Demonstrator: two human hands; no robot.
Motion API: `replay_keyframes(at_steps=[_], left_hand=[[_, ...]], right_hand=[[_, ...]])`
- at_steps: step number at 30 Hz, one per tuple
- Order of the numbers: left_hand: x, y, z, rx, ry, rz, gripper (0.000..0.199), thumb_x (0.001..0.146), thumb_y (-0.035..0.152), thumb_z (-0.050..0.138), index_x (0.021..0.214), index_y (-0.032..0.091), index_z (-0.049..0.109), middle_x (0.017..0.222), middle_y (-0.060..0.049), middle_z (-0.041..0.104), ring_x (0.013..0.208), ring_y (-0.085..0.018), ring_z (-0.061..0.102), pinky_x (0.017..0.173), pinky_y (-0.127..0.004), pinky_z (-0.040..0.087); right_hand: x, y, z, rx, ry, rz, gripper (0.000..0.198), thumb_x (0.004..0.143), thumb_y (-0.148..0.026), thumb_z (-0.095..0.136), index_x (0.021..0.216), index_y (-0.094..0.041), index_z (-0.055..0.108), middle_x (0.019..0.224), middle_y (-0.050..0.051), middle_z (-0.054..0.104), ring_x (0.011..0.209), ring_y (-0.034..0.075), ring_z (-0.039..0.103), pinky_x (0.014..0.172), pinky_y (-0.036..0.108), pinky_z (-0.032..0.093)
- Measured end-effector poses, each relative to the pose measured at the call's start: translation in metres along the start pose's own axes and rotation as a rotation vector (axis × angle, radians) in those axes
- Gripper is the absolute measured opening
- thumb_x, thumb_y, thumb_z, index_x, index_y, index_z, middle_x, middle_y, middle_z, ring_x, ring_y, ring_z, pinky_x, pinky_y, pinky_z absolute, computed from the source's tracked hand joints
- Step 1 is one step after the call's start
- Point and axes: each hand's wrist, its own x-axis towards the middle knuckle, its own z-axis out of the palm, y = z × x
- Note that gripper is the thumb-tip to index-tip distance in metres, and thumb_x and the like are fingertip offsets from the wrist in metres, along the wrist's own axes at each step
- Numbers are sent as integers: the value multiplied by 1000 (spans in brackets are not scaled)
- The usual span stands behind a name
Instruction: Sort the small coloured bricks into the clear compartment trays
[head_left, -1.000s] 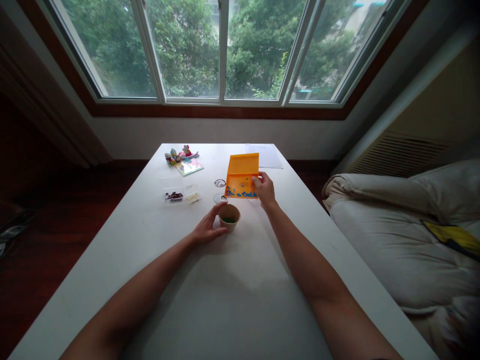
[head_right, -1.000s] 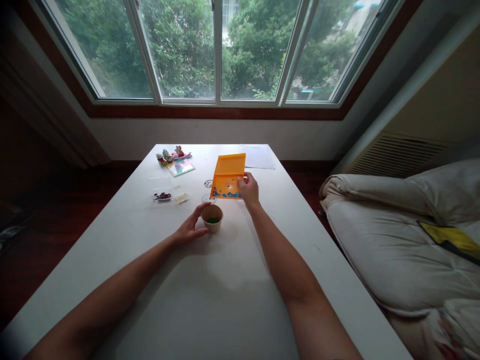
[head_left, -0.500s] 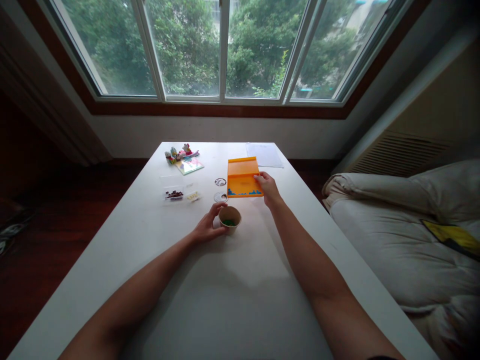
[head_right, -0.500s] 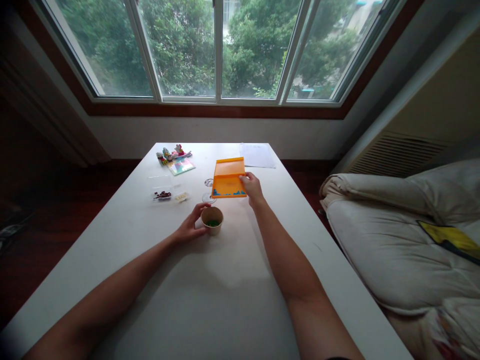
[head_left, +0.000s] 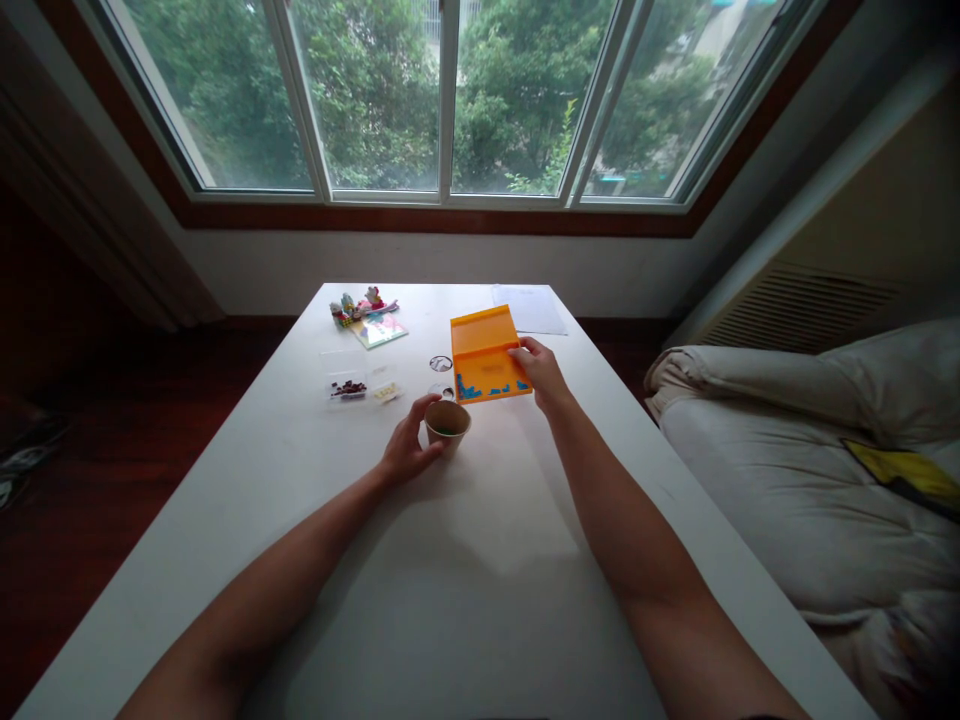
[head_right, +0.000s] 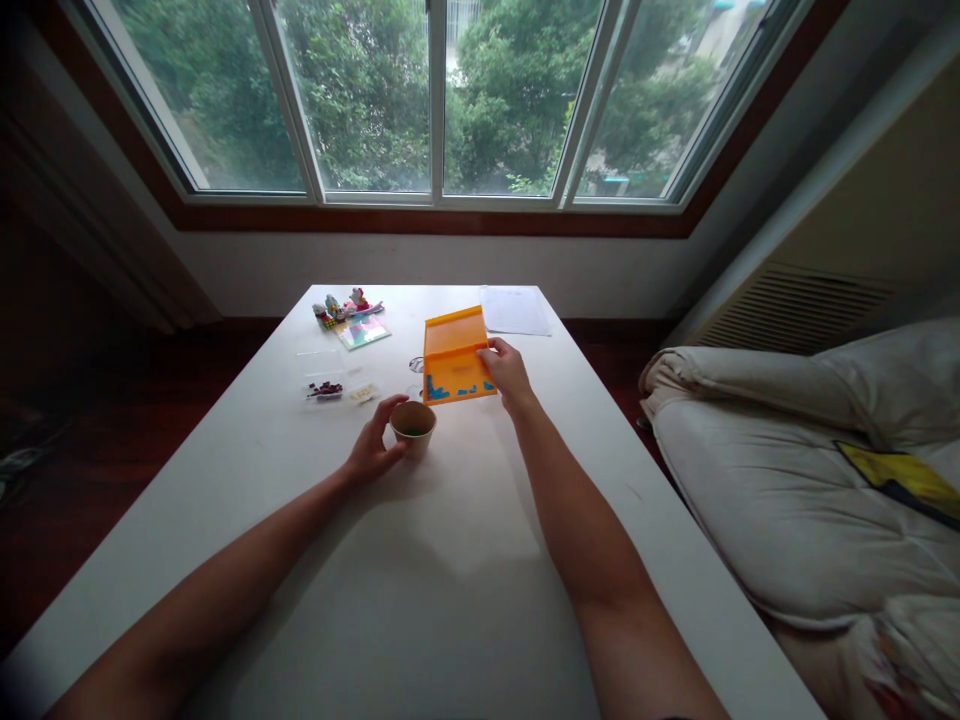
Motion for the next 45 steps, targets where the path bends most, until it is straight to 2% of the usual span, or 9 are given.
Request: replay_keyframes(at_steps=[4,8,11,18,21,30,33,39,45], left_hand=[[-1,-2,1,42,11,-1,78,79,30,67,149,25,33,147,-12,51,128,-30,54,106,-44,45],[-1,-2,1,63,21,1,79,80,29,67,150,25,32,148,-11,51,132,-30,52,109,-45,43],[-1,-2,1,72,24,-10,79,80,29,67,151,26,32,149,-11,50,132,-30,53,109,-46,44],[0,-2,2,98,29,-21,81,81,31,70,151,26,32,150,-12,50,132,-30,54,108,-46,46],[1,0,4,98,24,-1,80,82,30,70,152,26,32,151,-12,49,134,-29,53,110,-46,45],[3,13,7,158,41,-32,76,84,33,72,151,27,38,147,-11,54,130,-30,57,107,-48,48],[3,18,8,212,47,-37,78,82,33,73,152,25,38,144,-12,57,126,-32,59,105,-48,49],[2,15,10,239,57,-79,80,82,33,74,152,27,36,140,-10,60,121,-30,62,101,-47,52],[1,11,12,234,60,-137,80,82,38,74,152,23,37,135,-12,64,107,-29,68,93,-46,56]], right_hand=[[5,-3,-11,8,85,-22,23,69,-35,62,88,-22,60,72,-2,66,63,16,63,59,26,52],[7,-6,-19,-27,59,-10,25,68,-36,63,88,-21,61,73,-1,67,66,18,64,60,28,53],[5,-9,-15,-45,103,-43,26,70,-38,62,90,-22,60,75,-1,68,68,19,65,60,28,53],[-11,-22,5,-122,-16,-89,23,75,-37,61,92,-21,64,75,0,67,66,19,63,58,27,49],[-21,-32,11,-231,-84,-112,23,76,-36,64,94,-22,68,72,0,66,67,20,61,59,28,47],[-57,-67,24,-679,2,-376,19,84,-32,64,101,-26,70,64,-1,55,68,19,55,66,29,38],[-70,-77,31,-743,-2,-402,21,85,-33,62,104,-26,68,67,1,56,70,20,55,66,29,36],[-103,-92,51,-1058,-23,-522,25,89,-32,51,110,-26,65,77,1,66,69,19,56,62,28,30],[-115,-90,64,-1196,-71,-644,24,92,-30,48,110,-25,64,82,0,71,69,16,57,60,28,26]])
